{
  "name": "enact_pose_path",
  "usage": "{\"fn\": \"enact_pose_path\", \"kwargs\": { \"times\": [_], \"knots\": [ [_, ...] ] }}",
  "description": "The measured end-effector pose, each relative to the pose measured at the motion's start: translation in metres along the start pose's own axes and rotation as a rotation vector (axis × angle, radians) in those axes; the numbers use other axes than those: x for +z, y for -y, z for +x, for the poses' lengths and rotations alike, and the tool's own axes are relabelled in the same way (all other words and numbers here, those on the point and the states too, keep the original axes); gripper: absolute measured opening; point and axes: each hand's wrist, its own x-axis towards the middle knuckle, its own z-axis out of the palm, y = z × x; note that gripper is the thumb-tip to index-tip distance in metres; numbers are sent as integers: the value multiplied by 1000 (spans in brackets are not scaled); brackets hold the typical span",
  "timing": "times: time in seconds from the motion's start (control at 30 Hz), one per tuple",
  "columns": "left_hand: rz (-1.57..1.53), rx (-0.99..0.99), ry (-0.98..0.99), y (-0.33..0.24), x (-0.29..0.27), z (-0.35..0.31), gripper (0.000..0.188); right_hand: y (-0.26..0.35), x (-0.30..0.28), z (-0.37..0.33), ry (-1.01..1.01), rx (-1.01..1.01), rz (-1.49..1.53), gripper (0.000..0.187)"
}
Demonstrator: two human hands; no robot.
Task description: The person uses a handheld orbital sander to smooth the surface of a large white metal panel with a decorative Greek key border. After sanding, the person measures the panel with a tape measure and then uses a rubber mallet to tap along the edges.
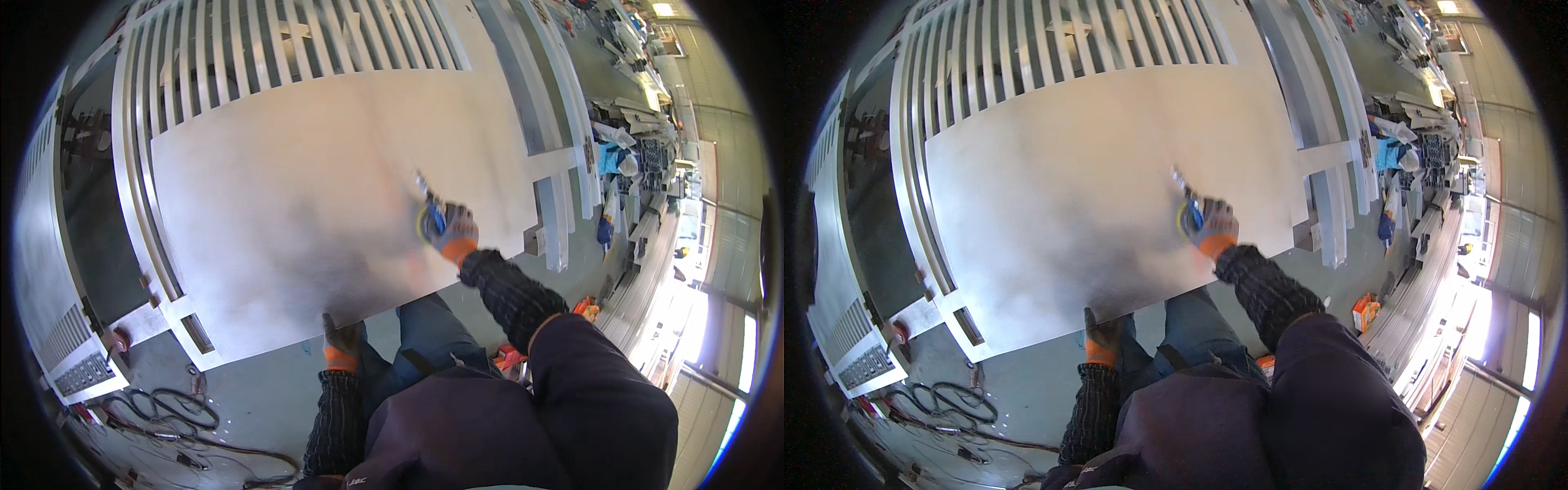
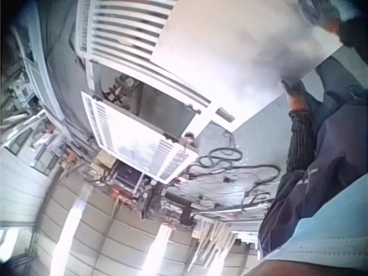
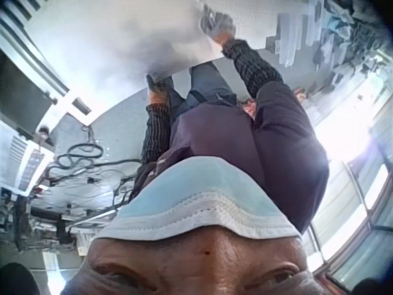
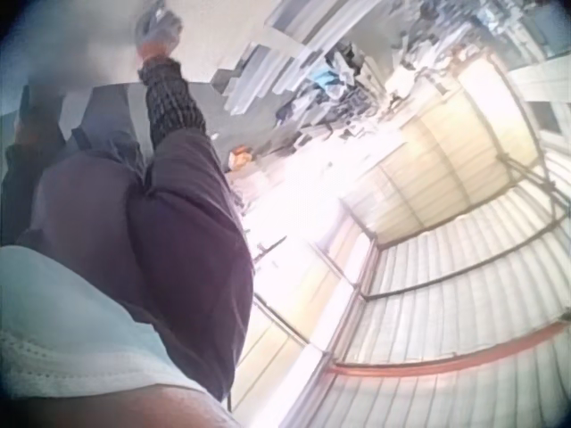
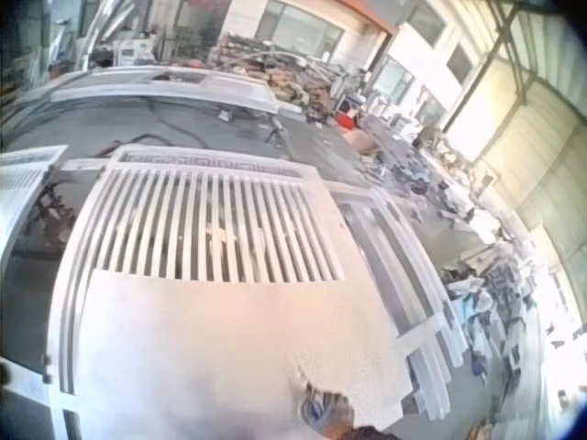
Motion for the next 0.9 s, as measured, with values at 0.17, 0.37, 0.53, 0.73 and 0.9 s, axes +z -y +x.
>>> {"fn": "enact_pose_path", "kwargs": {
  "times": [0.17, 0.37, 0.53, 0.73, 0.9],
  "knots": [
    [112, -46, 65, 50, 40, 4, 59, -70, 21, -58, 31, -198, 60, 71],
    [133, -102, -50, 106, 70, 16, 54, -135, 10, 75, -242, -155, 87, 61],
    [42, 71, 71, 155, 104, 45, 52, -153, -34, 244, -395, -142, -23, 72],
    [120, 108, -56, 147, 107, 14, 56, -170, -111, 354, -160, -100, 414, 76],
    [105, 158, 143, 155, 158, -52, 74, -259, -159, 274, -287, -215, 461, 86]
  ]
}}
